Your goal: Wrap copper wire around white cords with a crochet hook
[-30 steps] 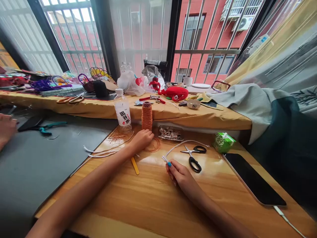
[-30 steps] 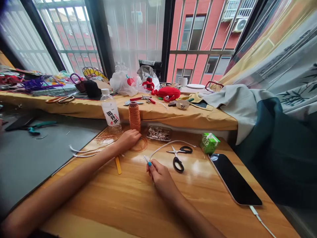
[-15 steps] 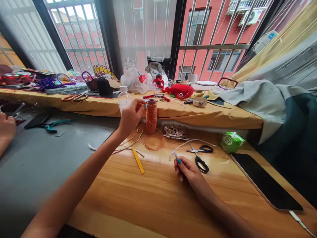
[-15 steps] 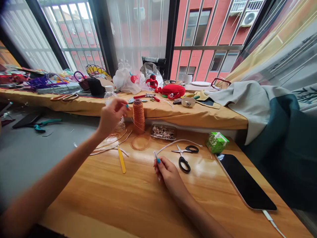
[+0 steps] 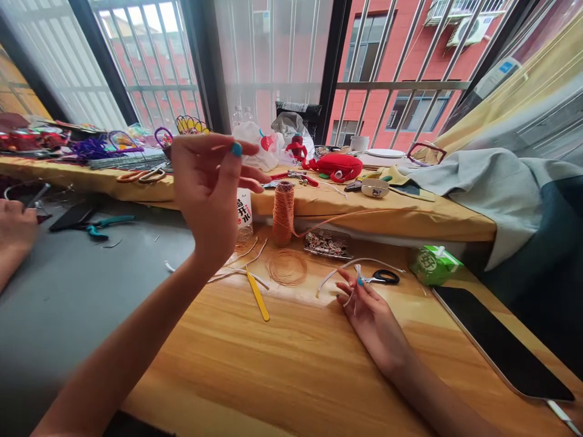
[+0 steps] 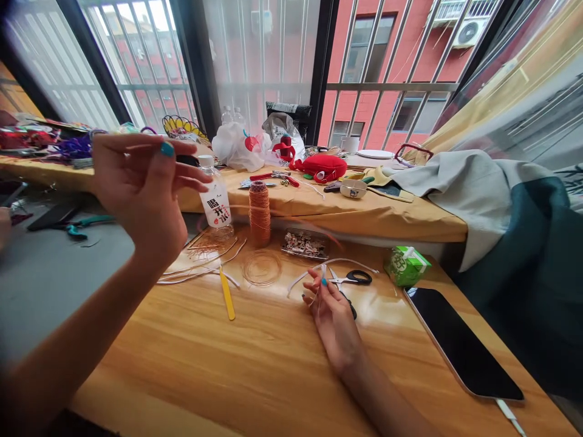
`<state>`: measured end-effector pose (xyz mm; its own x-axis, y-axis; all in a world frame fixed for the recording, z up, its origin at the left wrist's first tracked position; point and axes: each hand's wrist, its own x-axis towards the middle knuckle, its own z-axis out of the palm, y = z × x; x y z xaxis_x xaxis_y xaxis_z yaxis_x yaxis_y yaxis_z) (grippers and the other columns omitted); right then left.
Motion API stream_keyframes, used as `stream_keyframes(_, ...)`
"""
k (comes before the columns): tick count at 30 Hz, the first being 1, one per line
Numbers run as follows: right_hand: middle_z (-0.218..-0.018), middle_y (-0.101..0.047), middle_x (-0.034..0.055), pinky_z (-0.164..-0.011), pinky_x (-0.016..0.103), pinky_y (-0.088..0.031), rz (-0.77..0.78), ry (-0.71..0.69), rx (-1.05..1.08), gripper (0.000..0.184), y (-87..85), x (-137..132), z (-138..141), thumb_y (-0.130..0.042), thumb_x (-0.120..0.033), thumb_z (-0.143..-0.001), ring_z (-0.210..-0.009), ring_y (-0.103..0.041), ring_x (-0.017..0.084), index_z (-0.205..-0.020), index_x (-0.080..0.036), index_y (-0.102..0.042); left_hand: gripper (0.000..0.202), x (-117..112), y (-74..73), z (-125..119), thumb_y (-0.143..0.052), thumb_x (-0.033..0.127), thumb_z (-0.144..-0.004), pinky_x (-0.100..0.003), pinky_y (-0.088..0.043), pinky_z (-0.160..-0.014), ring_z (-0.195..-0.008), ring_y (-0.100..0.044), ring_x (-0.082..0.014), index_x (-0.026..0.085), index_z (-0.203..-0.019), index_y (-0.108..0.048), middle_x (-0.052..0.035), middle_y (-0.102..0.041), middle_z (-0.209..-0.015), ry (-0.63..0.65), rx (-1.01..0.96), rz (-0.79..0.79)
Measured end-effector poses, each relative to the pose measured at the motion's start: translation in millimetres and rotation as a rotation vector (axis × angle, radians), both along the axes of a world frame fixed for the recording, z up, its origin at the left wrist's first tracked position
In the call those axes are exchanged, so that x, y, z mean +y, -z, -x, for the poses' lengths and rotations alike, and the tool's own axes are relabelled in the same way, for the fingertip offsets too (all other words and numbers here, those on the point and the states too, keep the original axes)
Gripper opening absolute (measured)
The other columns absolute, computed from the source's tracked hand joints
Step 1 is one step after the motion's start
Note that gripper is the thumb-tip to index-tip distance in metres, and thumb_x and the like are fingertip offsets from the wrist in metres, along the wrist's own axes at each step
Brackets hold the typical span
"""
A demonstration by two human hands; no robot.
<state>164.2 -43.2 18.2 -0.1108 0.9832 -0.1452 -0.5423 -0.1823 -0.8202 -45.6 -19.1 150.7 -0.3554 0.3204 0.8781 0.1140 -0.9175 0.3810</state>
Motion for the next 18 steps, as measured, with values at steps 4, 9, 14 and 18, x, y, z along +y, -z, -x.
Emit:
stream_keyframes(4,-0.122,-0.046,-0.0042,-0.076,0.025,-0.043,-0.082,-0.001,0.026,0.007,-1.9,1.2,-1.1,-0.059,-0.03,-0.07,-0.101,-0.047,0.014,-0.073,-0.025,-0.061,0.009,-0.9,12.3,-9.3,-0.047,0.011,-0.075,-0.018,-0.04,-0.039,-0.043,-0.052,-0.0057,0.019,-0.077,-0.045,0.0031,-0.06,-0.066,0.164,0.456,0.341)
stream_keyframes(9,-0.121,-0.049,0.0019,-0.087,0.035,-0.036,-0.146,-0.275,0.041,0.015,-4.6,-5.2,1.4,-0.054,-0.034,-0.074,-0.114,-0.04,0.019,-0.067,-0.022,-0.059,0.008,3.2,42.2,-25.7,-0.046,0.013,-0.074,-0.017,-0.039,-0.05,-0.052,-0.051,-0.0054,0.017,-0.08,-0.051,0.0032,-0.058,-0.063,0.124,1.084,0.561)
stream_keyframes(14,-0.128,-0.042,0.0054,-0.087,0.038,-0.035,-0.159,-0.529,-0.034,0.016,-3.1,-14.0,4.5,-0.055,-0.035,-0.073,-0.114,-0.041,0.023,-0.074,-0.021,-0.061,0.012,4.2,62.4,-38.4,-0.043,0.016,-0.076,-0.018,-0.038,-0.054,-0.056,-0.05,-0.0066,0.017,-0.085,-0.051,0.0025,-0.058,-0.066,0.106,1.163,0.594)
stream_keyframes(18,-0.123,-0.047,0.0082,-0.078,0.032,-0.04,-0.148,-0.602,-0.063,0.019,-0.9,-15.7,4.1,-0.058,-0.035,-0.071,-0.096,-0.054,0.02,-0.066,-0.017,-0.061,0.014,6.0,69.9,-41.9,-0.041,0.017,-0.077,-0.02,-0.038,-0.055,-0.056,-0.051,-0.0083,0.017,-0.089,-0.05,0.0016,-0.058,-0.067,-0.002,1.124,0.615)
